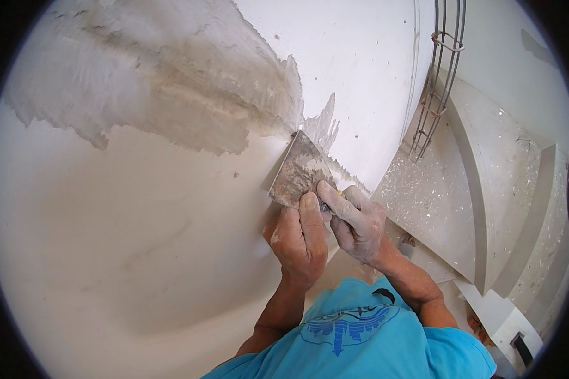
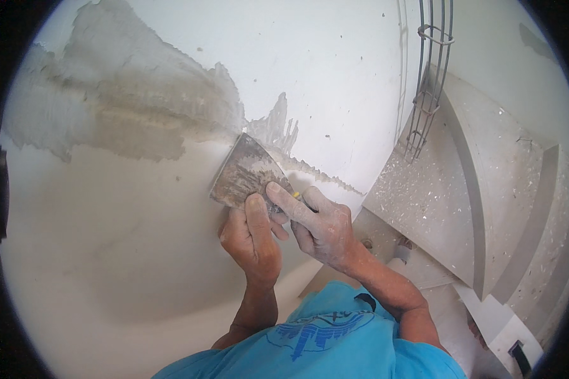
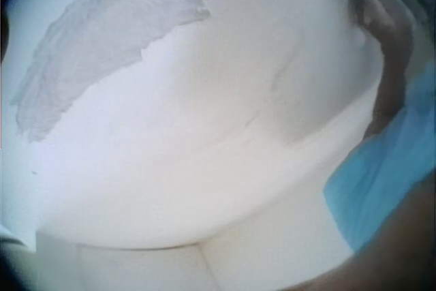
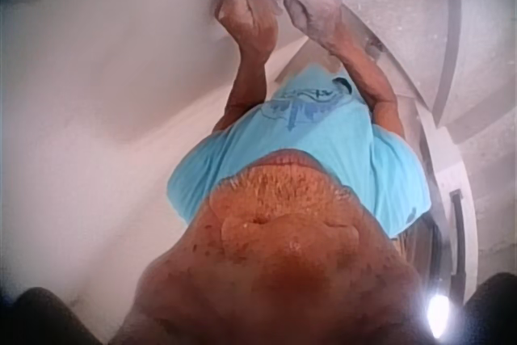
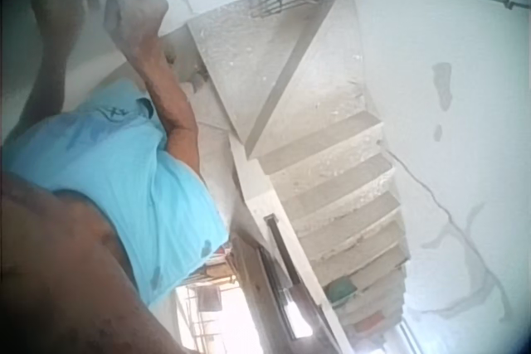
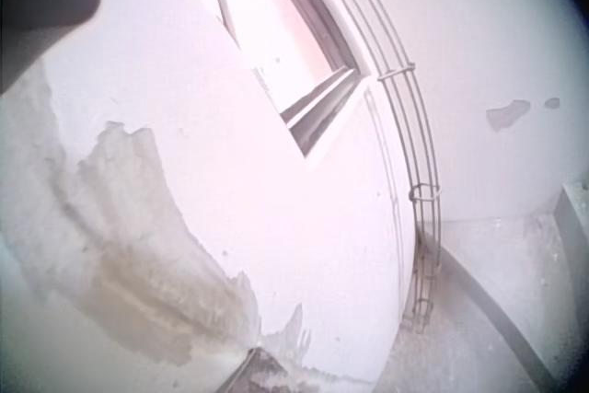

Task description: The person uses a scraper to apply and smooth plaster on a curved white wall.

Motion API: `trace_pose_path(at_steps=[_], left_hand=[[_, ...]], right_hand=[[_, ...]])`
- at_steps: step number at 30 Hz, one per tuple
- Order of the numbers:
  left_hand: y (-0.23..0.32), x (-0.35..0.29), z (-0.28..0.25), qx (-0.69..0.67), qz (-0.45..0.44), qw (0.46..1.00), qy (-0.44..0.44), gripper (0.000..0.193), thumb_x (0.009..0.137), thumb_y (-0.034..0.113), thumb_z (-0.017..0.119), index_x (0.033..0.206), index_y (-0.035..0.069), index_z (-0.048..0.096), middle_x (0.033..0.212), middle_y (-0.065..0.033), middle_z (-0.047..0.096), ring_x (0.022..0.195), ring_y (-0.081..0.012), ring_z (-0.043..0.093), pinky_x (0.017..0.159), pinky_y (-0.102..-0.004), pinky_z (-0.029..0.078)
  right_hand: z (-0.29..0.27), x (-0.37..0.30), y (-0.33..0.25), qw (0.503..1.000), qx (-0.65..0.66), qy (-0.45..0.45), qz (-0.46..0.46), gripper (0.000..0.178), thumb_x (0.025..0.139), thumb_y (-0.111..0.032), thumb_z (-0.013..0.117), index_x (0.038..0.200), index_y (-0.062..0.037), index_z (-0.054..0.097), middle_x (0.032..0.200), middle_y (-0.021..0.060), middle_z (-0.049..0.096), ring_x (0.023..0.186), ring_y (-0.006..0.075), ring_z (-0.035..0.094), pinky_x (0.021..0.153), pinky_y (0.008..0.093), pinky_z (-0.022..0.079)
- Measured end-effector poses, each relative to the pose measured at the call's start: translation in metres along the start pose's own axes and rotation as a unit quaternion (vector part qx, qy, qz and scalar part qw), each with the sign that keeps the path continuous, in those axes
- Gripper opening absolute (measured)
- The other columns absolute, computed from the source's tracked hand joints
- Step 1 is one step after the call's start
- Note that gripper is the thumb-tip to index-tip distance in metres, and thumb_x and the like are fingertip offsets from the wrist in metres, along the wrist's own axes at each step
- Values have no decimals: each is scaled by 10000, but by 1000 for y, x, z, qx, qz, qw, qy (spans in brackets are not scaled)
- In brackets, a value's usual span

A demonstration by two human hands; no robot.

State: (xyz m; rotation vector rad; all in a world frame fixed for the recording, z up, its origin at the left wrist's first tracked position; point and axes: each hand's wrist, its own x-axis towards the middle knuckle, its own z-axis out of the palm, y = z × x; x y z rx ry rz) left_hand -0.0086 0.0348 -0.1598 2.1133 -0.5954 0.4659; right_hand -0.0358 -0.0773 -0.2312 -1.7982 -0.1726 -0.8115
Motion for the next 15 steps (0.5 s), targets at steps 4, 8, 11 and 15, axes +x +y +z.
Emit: trace_pose_path(at_steps=[4,8,11,15], left_hand=[[-2,-3,2,6,14,1000,14,318,1079,107,482,865,-64,642,639,-114,678,441,-139,580,429,-293,447],[-4,-2,0,32,32,999,16,310,1074,107,490,871,-63,652,636,-108,677,439,-140,578,427,-297,449],[-3,-1,1,14,16,1000,17,297,1067,97,496,873,-60,658,629,-104,674,442,-138,576,432,-298,449],[-2,-3,1,8,16,1000,6,286,1061,82,501,866,-57,656,626,-102,673,447,-137,576,440,-299,450]], right_hand=[[-3,-1,-2,1000,8,-11,1,719,799,122,636,1460,-159,607,798,53,534,627,163,631,540,322,552],[0,3,-3,999,40,-6,-13,702,812,131,618,1458,-142,602,814,62,559,754,177,743,576,310,586],[0,1,-1,999,40,-22,7,687,820,137,606,1453,-132,604,830,71,578,831,189,774,594,306,597],[1,2,-2,1000,29,0,-3,673,818,136,608,1436,-130,619,825,65,584,784,181,760,589,307,593]])
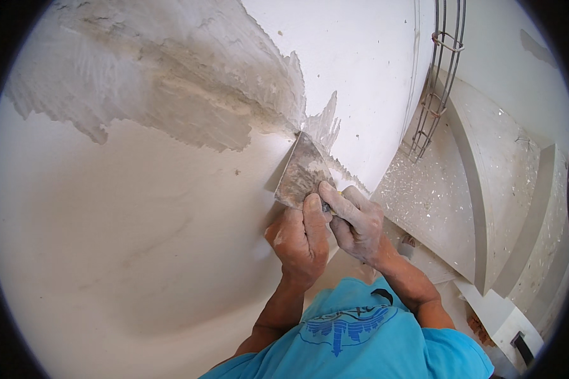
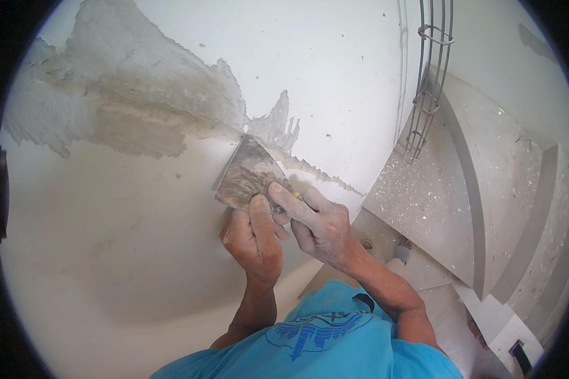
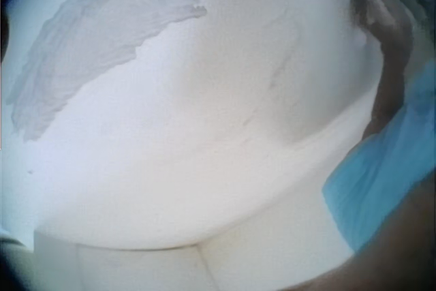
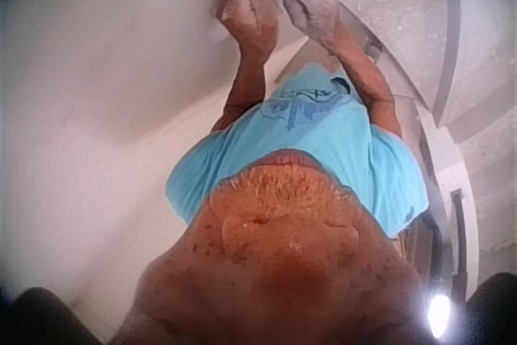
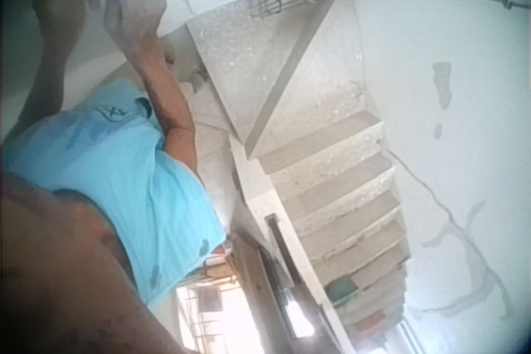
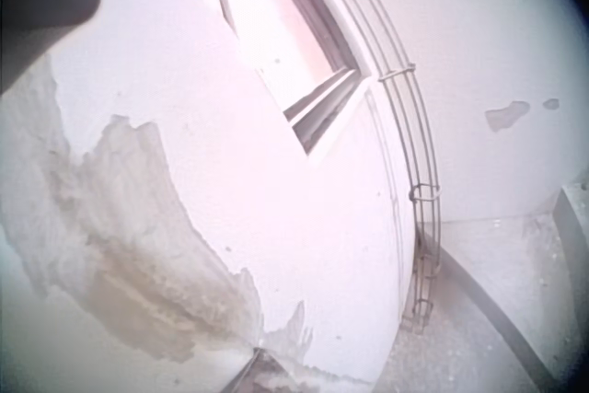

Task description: The person uses a scraper to apply and smooth plaster on a curved white wall.

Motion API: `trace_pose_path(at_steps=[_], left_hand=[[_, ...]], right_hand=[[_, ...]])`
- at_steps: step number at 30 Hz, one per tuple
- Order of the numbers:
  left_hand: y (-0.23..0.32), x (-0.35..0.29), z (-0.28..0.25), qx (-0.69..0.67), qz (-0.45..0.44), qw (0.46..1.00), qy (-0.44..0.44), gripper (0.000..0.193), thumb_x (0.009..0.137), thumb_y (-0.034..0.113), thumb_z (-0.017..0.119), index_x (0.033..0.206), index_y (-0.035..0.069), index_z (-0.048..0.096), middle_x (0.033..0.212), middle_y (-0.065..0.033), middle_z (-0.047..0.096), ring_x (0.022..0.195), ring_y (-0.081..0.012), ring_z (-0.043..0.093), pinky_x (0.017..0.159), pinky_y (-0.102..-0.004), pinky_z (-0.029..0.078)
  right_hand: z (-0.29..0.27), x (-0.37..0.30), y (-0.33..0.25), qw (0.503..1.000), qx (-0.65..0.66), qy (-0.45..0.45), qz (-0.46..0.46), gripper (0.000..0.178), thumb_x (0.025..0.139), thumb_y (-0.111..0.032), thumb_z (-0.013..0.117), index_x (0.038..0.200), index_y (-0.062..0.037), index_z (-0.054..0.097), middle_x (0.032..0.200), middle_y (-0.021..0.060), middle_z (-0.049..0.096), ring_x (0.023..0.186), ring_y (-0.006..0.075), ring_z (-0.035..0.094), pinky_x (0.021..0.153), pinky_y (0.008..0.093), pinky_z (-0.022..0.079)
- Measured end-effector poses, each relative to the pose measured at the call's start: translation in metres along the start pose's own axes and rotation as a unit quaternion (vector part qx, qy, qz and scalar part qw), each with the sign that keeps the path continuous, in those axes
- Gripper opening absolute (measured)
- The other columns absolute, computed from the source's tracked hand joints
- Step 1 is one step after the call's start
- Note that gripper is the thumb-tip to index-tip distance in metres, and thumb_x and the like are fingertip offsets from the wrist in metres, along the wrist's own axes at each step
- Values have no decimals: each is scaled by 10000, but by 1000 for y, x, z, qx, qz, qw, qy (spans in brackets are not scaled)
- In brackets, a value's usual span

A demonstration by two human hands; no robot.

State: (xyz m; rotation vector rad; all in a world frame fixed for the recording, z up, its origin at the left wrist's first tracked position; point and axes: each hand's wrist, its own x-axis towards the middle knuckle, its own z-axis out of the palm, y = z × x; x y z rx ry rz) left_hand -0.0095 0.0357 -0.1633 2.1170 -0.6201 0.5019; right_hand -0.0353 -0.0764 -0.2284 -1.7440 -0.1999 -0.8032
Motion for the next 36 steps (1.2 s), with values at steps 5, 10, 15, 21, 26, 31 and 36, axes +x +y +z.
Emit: trace_pose_path(at_steps=[5,10,15,21,26,31,36], left_hand=[[-6,-1,2,0,9,1000,-7,280,1061,78,500,871,-64,650,644,-108,681,451,-129,576,440,-292,454],[-7,-2,2,-2,7,1000,-8,272,1061,76,496,888,-68,649,650,-111,683,457,-135,592,424,-290,459],[-8,-1,7,-5,15,1000,10,291,1068,97,497,871,-64,639,626,-104,672,443,-138,582,415,-285,451],[-2,9,11,25,-9,999,42,354,1069,113,510,749,-24,577,577,-85,639,417,-122,537,429,-273,429],[11,21,14,21,-57,994,94,370,1064,103,518,715,-8,569,566,-76,629,426,-108,536,433,-276,417],[-5,3,8,6,8,1000,25,353,1059,103,531,730,-12,585,578,-83,643,419,-106,531,420,-274,415],[-1,3,11,-6,-16,999,36,335,1068,99,516,769,-26,604,591,-88,651,420,-101,530,411,-273,414]], right_hand=[[0,-7,7,999,-25,-14,19,689,795,131,622,1427,-144,632,821,61,591,698,174,713,568,316,576],[-5,1,4,999,-37,-9,-1,717,775,122,637,1429,-174,637,834,62,601,618,174,639,551,329,558],[-10,-2,5,998,-58,-34,16,718,774,115,650,1426,-185,641,888,72,640,656,181,662,572,324,567],[0,15,2,998,-49,27,-20,716,771,97,678,1427,-186,641,900,84,646,630,185,633,541,321,535],[-8,25,1,996,-87,-1,-17,719,771,99,676,1431,-185,639,865,84,615,596,186,590,515,334,501],[-2,-6,9,998,-55,-2,5,717,773,98,670,1432,-183,639,855,74,608,578,188,577,507,338,493],[-5,6,3,999,-36,8,-5,699,780,105,661,1424,-168,643,940,105,662,625,193,637,537,335,536]])
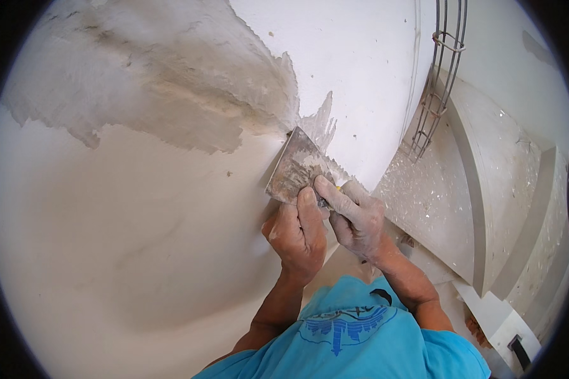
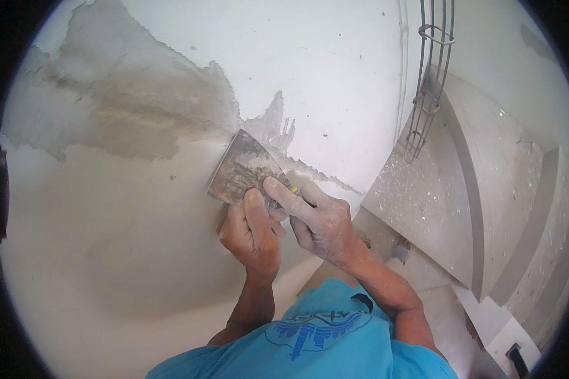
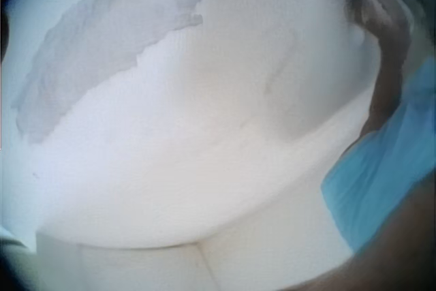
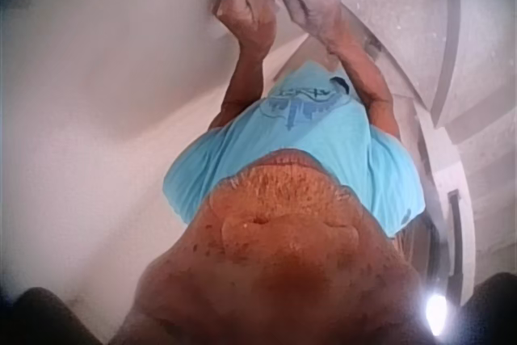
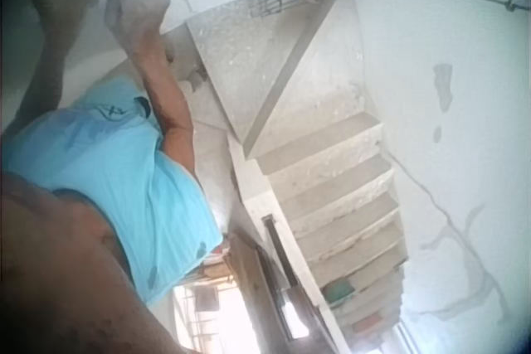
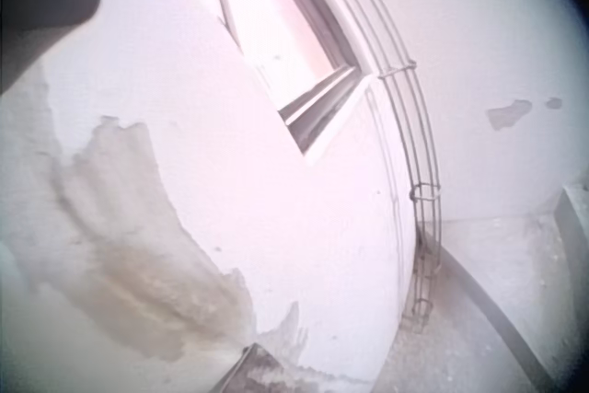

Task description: The person uses a scraper to apply and smooth plaster on a curved white wall.

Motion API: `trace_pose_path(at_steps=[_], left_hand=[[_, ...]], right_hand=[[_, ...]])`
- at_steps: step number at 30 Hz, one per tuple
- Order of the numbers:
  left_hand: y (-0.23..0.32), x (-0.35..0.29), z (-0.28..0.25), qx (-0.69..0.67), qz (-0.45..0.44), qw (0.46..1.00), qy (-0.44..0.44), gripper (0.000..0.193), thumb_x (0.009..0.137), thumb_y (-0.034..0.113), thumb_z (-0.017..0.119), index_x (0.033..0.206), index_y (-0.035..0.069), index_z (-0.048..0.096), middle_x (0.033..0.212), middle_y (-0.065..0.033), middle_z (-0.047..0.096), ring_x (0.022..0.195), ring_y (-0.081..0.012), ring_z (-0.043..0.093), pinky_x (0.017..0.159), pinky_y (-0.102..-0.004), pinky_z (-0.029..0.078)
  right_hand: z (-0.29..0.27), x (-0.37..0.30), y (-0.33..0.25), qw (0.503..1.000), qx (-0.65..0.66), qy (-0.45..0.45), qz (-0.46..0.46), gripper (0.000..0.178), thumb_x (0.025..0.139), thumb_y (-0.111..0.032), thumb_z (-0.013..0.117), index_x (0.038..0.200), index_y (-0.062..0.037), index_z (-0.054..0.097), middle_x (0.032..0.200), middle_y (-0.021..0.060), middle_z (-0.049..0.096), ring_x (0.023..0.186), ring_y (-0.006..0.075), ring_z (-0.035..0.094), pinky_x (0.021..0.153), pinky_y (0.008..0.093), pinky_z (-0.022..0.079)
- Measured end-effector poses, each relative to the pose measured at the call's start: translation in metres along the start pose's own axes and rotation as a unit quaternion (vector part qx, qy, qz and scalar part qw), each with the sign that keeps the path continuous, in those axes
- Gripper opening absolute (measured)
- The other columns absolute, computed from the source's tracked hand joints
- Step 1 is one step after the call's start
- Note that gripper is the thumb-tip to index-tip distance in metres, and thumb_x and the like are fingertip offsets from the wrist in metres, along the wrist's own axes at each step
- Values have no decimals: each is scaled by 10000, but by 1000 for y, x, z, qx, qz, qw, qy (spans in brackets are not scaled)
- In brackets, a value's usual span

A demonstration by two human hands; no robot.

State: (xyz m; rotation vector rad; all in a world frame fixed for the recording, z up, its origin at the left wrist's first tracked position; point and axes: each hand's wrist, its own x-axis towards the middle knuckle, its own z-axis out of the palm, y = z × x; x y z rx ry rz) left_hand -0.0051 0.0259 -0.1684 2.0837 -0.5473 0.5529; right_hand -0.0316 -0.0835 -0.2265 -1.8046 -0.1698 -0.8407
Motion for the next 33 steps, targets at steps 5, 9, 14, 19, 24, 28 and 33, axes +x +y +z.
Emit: trace_pose_path(at_steps=[5,9,14,19,24,28,33], left_hand=[[7,10,5,-35,-38,999,15,343,1080,106,503,779,-32,593,608,-92,646,426,-97,532,408,-267,411],[-2,8,2,-3,9,1000,-7,354,1076,108,515,755,-23,585,585,-86,631,427,-97,534,401,-261,404],[-8,4,1,13,21,1000,-6,357,1078,120,515,761,-26,595,582,-84,630,418,-94,529,388,-272,395],[4,8,7,14,-26,999,16,374,1083,154,507,773,-29,609,575,-66,612,416,-87,501,387,-278,394],[8,10,10,41,-48,998,27,352,1070,146,533,781,-41,608,585,-76,607,463,-134,539,424,-308,417],[20,16,10,51,-61,997,25,299,1048,107,574,794,-49,600,600,-119,627,518,-235,632,500,-375,475],[34,49,14,48,-13,997,64,279,1045,109,580,820,-54,607,611,-131,610,530,-238,601,515,-387,456]], right_hand=[[-1,9,-1,1000,-4,8,3,666,794,96,659,1415,-145,647,1023,133,688,640,209,655,562,355,557],[-1,3,-5,1000,-9,2,28,659,799,93,655,1418,-133,643,1001,134,680,638,209,652,567,352,556],[0,0,-2,1000,6,-3,26,668,802,101,643,1429,-129,634,986,137,669,631,199,639,562,349,550],[1,3,1,1000,12,-5,23,662,811,103,637,1429,-134,633,1033,153,679,655,211,665,561,349,555],[7,6,4,1000,5,11,13,651,818,86,657,1426,-144,636,1055,162,682,659,227,666,564,351,554],[9,9,4,1000,-13,16,20,620,833,48,678,1417,-156,644,971,136,662,627,235,640,555,368,526],[-9,71,-21,998,-21,54,-22,596,851,33,656,1415,-163,650,842,72,612,593,221,602,555,374,509]])
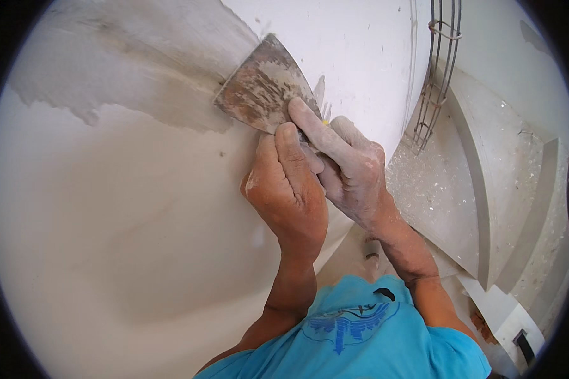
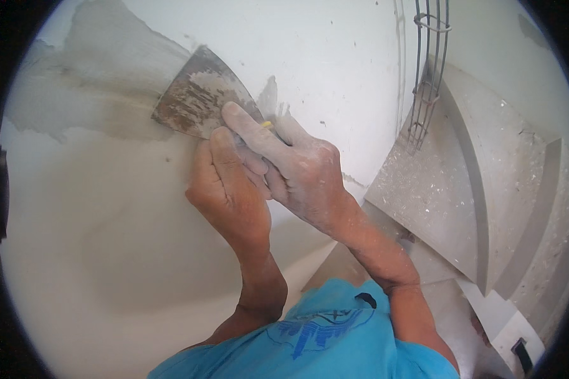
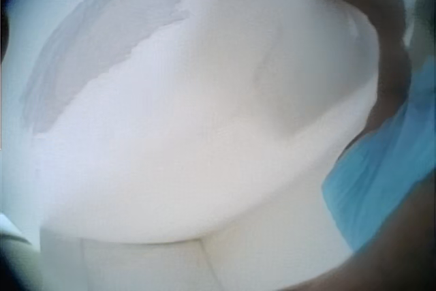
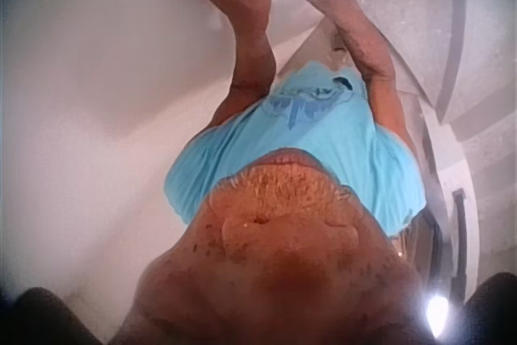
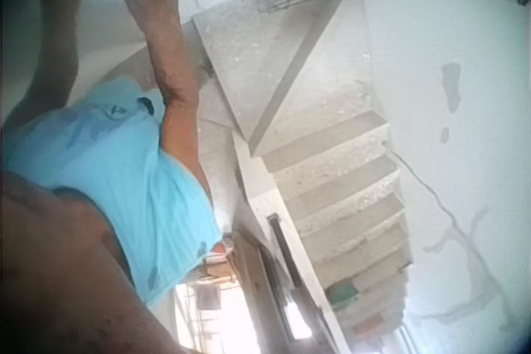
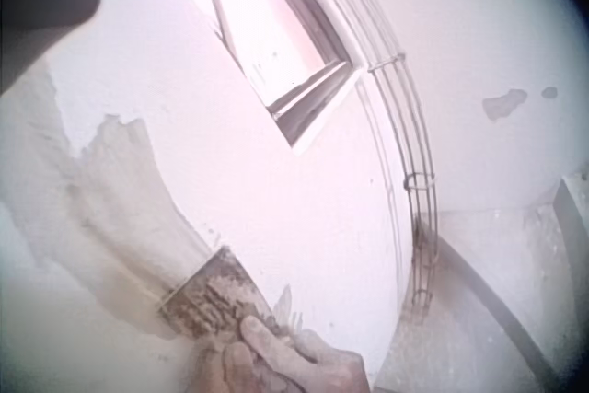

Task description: The person uses a scraper to apply and smooth plaster on a curved white wall.

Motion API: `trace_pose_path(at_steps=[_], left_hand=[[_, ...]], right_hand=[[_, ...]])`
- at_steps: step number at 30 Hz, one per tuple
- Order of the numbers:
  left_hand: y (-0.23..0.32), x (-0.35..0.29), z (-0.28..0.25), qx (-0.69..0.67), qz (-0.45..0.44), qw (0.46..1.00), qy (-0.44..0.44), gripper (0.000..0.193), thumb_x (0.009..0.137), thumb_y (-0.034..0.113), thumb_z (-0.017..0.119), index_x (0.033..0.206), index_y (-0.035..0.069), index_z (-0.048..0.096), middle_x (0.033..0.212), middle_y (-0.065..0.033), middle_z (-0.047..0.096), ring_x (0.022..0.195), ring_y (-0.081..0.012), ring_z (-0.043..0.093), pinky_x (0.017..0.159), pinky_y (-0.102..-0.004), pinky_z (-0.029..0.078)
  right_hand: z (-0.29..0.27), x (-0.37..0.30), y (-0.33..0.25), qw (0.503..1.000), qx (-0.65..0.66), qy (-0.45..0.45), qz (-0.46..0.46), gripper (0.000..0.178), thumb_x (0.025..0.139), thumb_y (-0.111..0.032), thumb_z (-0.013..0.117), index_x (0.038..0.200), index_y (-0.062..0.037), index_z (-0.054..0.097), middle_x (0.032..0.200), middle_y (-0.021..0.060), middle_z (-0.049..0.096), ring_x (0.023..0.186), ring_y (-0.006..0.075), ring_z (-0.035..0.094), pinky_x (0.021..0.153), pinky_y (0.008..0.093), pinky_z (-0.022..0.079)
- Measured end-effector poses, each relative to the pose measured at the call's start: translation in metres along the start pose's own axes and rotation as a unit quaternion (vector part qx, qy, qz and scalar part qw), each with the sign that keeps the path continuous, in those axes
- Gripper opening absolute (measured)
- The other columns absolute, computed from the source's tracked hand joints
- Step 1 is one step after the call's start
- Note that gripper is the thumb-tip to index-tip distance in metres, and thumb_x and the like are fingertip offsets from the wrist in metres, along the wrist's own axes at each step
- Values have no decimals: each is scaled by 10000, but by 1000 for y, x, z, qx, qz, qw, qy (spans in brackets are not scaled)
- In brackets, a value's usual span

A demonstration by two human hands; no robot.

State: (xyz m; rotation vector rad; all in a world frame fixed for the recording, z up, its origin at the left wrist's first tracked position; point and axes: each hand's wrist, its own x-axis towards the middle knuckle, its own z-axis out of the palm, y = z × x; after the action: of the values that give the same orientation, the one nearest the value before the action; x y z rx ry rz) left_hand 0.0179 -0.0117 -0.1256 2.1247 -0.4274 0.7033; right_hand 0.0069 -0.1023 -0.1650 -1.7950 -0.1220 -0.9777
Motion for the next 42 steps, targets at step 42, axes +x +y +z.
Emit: trace_pose_path(at_steps=[42], left_hand=[[-13,-21,-10,14,-21,996,-87,299,1058,131,569,850,-80,608,620,-137,643,541,-266,654,523,-398,505]], right_hand=[[12,-60,17,999,15,-20,39,690,787,90,659,1442,-123,619,820,96,555,596,215,579,549,366,508]])
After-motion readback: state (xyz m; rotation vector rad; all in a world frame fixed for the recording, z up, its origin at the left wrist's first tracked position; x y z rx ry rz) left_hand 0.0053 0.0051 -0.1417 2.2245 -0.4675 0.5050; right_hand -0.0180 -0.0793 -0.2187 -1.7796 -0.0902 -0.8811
